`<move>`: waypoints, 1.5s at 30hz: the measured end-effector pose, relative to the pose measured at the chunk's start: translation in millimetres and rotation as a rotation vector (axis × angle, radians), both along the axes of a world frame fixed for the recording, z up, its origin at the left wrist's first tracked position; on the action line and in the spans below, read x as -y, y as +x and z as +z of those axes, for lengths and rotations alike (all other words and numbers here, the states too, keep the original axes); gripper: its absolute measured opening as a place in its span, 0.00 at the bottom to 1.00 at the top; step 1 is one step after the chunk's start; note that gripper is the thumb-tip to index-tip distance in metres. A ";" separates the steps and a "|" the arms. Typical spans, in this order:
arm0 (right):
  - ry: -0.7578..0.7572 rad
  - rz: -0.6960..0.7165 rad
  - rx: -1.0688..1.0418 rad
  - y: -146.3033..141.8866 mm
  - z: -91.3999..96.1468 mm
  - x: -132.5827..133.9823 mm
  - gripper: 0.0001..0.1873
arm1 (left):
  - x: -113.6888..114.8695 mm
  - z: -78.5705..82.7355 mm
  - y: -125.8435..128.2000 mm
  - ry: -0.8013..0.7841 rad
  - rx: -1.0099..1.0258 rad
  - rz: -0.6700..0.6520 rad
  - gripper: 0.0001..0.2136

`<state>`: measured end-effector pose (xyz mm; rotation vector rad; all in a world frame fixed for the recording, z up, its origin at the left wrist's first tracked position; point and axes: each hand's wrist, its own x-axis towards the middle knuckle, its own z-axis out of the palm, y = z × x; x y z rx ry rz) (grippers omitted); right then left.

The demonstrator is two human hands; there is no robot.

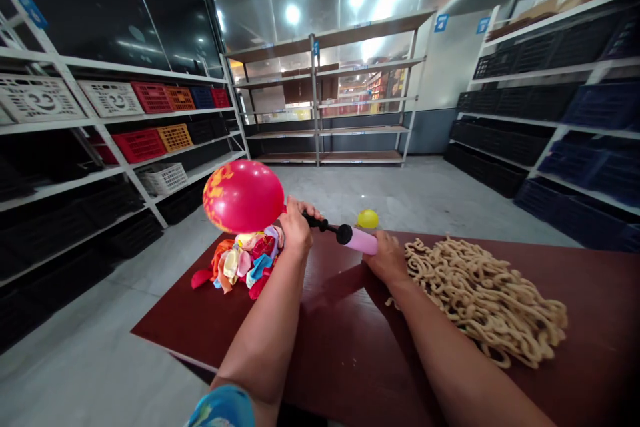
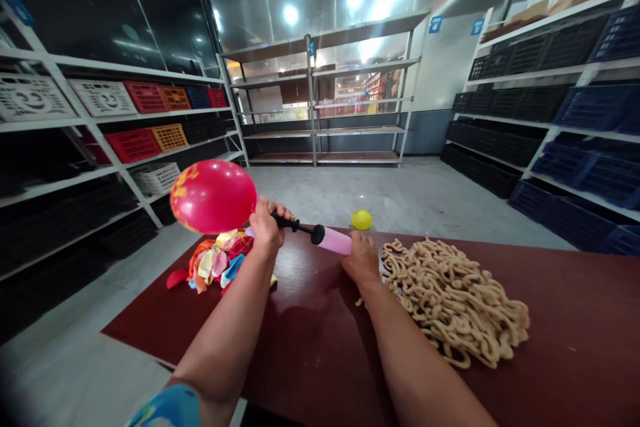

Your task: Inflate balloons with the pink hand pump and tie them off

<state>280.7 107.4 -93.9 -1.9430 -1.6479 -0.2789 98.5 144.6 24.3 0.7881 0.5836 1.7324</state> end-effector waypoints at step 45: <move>0.000 0.026 0.024 -2.8 7.9 4.4 0.14 | 0.4 14.5 -29.3 -0.025 0.089 0.076 0.19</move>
